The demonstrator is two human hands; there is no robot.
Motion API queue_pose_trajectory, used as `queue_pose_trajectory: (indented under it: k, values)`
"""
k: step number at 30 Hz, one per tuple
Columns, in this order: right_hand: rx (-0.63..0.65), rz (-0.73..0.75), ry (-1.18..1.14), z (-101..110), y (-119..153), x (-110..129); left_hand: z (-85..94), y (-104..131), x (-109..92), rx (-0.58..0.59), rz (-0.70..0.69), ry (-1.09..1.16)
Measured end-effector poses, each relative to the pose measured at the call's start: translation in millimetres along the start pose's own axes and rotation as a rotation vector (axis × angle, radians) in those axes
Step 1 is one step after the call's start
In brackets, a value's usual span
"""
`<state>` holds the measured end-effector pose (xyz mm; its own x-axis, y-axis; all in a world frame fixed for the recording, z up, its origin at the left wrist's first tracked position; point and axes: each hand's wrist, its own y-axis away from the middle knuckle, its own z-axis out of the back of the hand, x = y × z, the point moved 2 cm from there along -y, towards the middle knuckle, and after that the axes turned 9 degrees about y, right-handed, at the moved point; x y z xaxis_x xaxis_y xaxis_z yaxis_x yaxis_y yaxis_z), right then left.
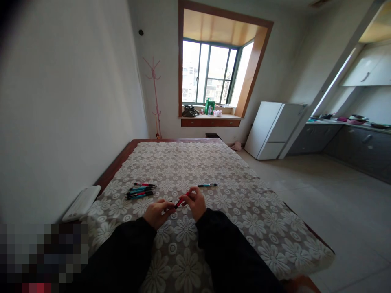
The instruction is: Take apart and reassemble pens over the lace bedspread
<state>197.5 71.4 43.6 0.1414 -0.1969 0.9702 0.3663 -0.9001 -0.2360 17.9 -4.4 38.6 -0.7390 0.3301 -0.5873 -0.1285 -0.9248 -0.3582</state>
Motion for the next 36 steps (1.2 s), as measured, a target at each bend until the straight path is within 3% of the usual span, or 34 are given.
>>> queue_pose_trajectory:
  k: [11,16,20,23,33,36]
  values:
    - [0.007,-0.029,0.019,1.3,-3.0,-6.0,1.4,1.7,-3.2,-0.006,-0.041,-0.020]
    - [-0.083,0.065,0.064,3.8,0.1,-1.6,3.6,0.7,-4.8,-0.045,-0.033,-0.035]
    - [-0.147,0.247,0.297,7.8,5.0,8.8,7.0,-2.1,-6.9,-0.075,-0.041,-0.045]
    - [-0.130,0.330,0.434,7.0,7.8,14.6,7.1,-3.4,-6.5,-0.074,-0.050,-0.057]
    - [-0.107,0.317,0.454,5.4,9.9,13.0,3.3,-2.7,-2.3,-0.024,-0.040,-0.101]
    - [-0.033,0.324,0.475,3.1,11.6,13.4,3.0,-2.6,-1.0,-0.032,-0.029,-0.121]
